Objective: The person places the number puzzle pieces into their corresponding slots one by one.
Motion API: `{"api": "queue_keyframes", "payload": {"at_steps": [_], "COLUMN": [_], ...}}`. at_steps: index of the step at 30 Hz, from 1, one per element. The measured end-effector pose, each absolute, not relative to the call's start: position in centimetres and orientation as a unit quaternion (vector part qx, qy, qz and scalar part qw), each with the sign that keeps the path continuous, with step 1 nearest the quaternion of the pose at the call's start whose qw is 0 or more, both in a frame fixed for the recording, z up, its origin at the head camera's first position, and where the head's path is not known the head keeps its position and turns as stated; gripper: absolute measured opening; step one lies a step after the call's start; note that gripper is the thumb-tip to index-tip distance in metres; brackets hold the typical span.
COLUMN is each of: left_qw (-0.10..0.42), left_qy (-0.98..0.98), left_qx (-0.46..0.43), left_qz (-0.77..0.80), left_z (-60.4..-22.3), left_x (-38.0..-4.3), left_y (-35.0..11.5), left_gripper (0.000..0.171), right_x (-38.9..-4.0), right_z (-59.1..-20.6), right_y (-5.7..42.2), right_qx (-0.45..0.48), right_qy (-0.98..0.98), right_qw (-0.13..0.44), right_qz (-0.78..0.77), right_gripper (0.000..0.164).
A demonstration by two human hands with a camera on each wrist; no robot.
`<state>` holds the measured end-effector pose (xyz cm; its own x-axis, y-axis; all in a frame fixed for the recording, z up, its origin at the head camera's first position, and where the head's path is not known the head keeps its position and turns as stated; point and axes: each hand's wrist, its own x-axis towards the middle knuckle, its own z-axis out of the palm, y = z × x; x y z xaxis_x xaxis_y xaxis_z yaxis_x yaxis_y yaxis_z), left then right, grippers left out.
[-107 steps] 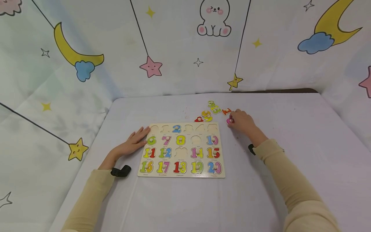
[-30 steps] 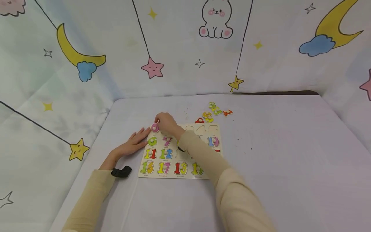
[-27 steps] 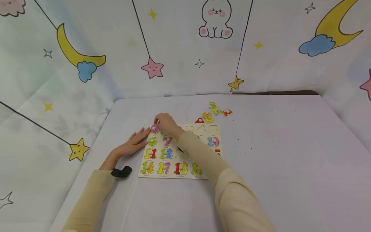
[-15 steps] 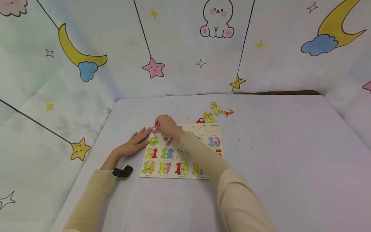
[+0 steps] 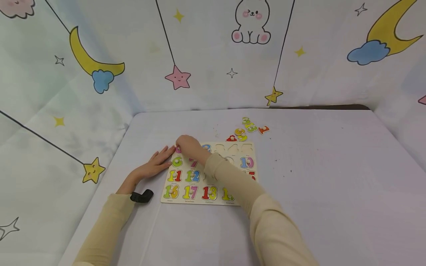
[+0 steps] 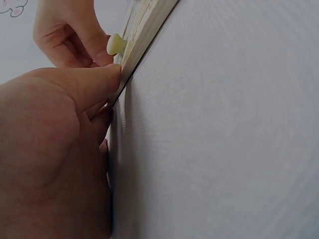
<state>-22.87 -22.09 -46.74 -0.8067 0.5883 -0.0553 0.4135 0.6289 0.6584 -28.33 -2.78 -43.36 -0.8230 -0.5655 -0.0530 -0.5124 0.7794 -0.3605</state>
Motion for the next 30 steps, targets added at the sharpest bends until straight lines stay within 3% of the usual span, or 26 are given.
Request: {"api": "queue_keyframes", "payload": {"at_steps": [5,17,24,30], "left_qw": [0.13,0.136,0.135,0.134], "left_qy": [0.891,0.891,0.893,0.895], "left_qx": [0.285,0.281,0.273,0.275], "left_qz": [0.328,0.329,0.33,0.324], "left_z": [-46.8,-47.2,-46.9,-46.8], "left_x": [-23.0,-22.9,-22.7,-22.8], "left_y": [-22.0,-22.1,-22.1,-22.0], "left_gripper": [0.06,0.059,0.059,0.06], "right_x": [-27.7,-26.7,-28.0,-30.5], "right_z": [-42.6,-43.1,-40.8,-40.4], "right_y": [-2.3,1.1,6.6,13.7], "right_qx": [-0.294,-0.369,-0.352,-0.274], "right_qy": [0.94,0.903,0.914,0.938], "right_qw": [0.082,0.178,0.137,0.11], "right_qz": [-0.151,-0.128,-0.147,-0.182], "right_gripper": [0.028,0.048,0.047,0.043]}}
